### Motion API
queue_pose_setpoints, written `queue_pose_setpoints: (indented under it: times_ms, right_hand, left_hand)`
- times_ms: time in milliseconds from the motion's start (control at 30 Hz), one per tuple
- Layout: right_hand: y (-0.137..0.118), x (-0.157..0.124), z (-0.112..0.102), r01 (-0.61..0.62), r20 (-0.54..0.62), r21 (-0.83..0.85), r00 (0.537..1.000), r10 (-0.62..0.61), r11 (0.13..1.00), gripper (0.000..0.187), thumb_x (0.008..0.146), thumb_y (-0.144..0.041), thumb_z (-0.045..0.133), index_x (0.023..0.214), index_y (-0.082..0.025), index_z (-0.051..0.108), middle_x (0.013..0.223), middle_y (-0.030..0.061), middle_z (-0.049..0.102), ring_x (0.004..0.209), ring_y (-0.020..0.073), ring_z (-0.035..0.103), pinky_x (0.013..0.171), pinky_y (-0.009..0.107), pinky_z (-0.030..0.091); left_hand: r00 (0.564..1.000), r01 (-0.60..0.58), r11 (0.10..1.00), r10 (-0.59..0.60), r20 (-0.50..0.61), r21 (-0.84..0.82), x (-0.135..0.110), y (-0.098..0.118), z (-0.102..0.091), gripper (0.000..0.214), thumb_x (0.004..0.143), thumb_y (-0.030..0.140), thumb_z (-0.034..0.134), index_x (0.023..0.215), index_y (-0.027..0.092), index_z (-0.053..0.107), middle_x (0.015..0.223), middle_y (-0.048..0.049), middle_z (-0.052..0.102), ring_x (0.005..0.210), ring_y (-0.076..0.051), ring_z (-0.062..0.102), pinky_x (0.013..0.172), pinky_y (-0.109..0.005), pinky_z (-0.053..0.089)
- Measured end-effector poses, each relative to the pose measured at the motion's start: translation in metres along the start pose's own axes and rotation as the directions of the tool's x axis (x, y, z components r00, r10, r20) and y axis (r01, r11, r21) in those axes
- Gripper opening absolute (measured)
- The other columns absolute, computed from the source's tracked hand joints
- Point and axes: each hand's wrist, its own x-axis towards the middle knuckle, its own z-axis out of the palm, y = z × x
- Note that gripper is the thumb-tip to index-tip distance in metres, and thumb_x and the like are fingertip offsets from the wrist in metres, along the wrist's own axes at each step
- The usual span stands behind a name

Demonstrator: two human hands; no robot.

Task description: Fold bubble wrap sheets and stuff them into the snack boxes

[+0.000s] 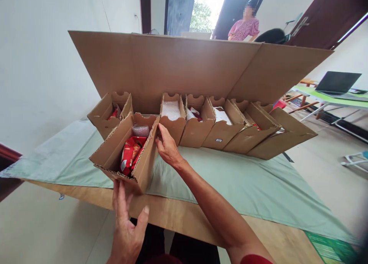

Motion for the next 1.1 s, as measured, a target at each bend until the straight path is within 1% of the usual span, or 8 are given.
queue_pose_setpoints:
  times_ms: [133, 267, 433, 567, 833, 933, 1000, 1100]
  right_hand:
    - [0.000, 0.000, 0.018, 0.018, -0.047, -0.017, 0.999, -0.019, 1.000, 0.061, 0.094, -0.012, 0.046, 0.154, -0.021, 0.045, 0.160, 0.0108, 0.047, 0.151, 0.0221, 0.041, 0.130, 0.045, 0.029]
    - [0.001, -0.006, 0.024, 0.052, -0.034, 0.036, 0.998, -0.050, 0.998, 0.059, 0.095, -0.012, 0.044, 0.154, -0.019, 0.046, 0.159, 0.0115, 0.048, 0.149, 0.0210, 0.043, 0.127, 0.041, 0.035]
    - [0.024, -0.056, 0.019, -0.082, 0.101, -0.015, 0.991, 0.083, 0.997, 0.052, 0.093, -0.011, 0.048, 0.143, -0.021, 0.058, 0.136, 0.0122, 0.068, 0.126, 0.0238, 0.064, 0.106, 0.041, 0.055]
    - [0.041, -0.093, 0.018, -0.105, 0.181, -0.045, 0.977, 0.111, 0.994, 0.037, 0.089, -0.007, 0.053, 0.118, -0.020, 0.072, 0.122, 0.0109, 0.075, 0.117, 0.0249, 0.069, 0.105, 0.044, 0.054]
    - [0.041, -0.099, 0.022, -0.066, 0.223, -0.051, 0.972, 0.076, 0.996, 0.037, 0.085, -0.003, 0.058, 0.113, -0.023, 0.073, 0.127, 0.0092, 0.073, 0.119, 0.0268, 0.066, 0.104, 0.045, 0.050]
    - [0.042, -0.101, 0.022, -0.053, 0.215, -0.047, 0.975, 0.062, 0.997, 0.032, 0.088, -0.004, 0.057, 0.110, -0.021, 0.073, 0.128, 0.0107, 0.072, 0.120, 0.0267, 0.065, 0.105, 0.046, 0.049]
    - [0.043, -0.102, 0.022, -0.053, 0.201, -0.043, 0.978, 0.061, 0.998, 0.029, 0.091, -0.006, 0.056, 0.109, -0.022, 0.073, 0.128, 0.0106, 0.072, 0.121, 0.0265, 0.065, 0.106, 0.047, 0.048]
    - [0.046, -0.102, 0.022, -0.052, 0.194, -0.032, 0.979, 0.057, 0.998, 0.026, 0.092, -0.008, 0.056, 0.106, -0.022, 0.073, 0.128, 0.0104, 0.072, 0.119, 0.0263, 0.065, 0.106, 0.048, 0.048]
  left_hand:
    - [0.999, 0.024, 0.998, -0.025, -0.020, -0.056, -0.001, 0.001, 0.013, 0.086, 0.094, 0.036, 0.065, 0.165, 0.041, 0.018, 0.176, -0.0092, 0.009, 0.149, -0.041, 0.044, 0.115, -0.057, 0.049]
    - [0.999, -0.053, 0.998, 0.053, -0.008, -0.045, 0.013, -0.003, 0.026, 0.085, 0.094, 0.032, 0.066, 0.165, 0.039, 0.021, 0.175, -0.0114, 0.009, 0.155, -0.041, 0.033, 0.116, -0.057, 0.047]
    - [0.992, -0.127, 0.992, 0.127, 0.022, 0.000, 0.055, -0.010, 0.045, 0.082, 0.095, 0.031, 0.064, 0.165, 0.035, 0.022, 0.175, -0.0140, 0.009, 0.159, -0.040, 0.022, 0.120, -0.063, 0.040]
    - [0.990, -0.132, 0.991, 0.130, 0.051, 0.033, 0.094, -0.021, 0.060, 0.080, 0.091, 0.032, 0.066, 0.162, 0.027, 0.029, 0.174, -0.0189, 0.006, 0.159, -0.041, 0.023, 0.119, -0.062, 0.040]
    - [0.981, -0.141, 0.986, 0.127, 0.149, 0.086, 0.157, -0.025, 0.092, 0.078, 0.082, 0.030, 0.067, 0.155, 0.018, 0.042, 0.174, -0.0216, 0.010, 0.159, -0.042, 0.021, 0.118, -0.058, 0.042]
    - [0.978, -0.164, 0.972, 0.138, 0.157, 0.168, 0.161, -0.017, 0.084, 0.068, 0.084, 0.032, 0.063, 0.149, 0.015, 0.050, 0.170, -0.0241, 0.022, 0.155, -0.042, 0.031, 0.114, -0.059, 0.046]
    - [0.957, -0.288, 0.921, 0.264, 0.121, 0.262, 0.167, -0.010, 0.064, 0.060, 0.086, 0.031, 0.063, 0.144, 0.017, 0.054, 0.168, -0.0211, 0.029, 0.154, -0.039, 0.034, 0.119, -0.061, 0.040]
    - [0.869, -0.446, 0.777, 0.495, 0.005, 0.444, 0.196, 0.005, 0.018, 0.059, 0.084, 0.026, 0.066, 0.142, 0.021, 0.056, 0.170, -0.0157, 0.028, 0.159, -0.038, 0.022, 0.128, -0.062, 0.020]
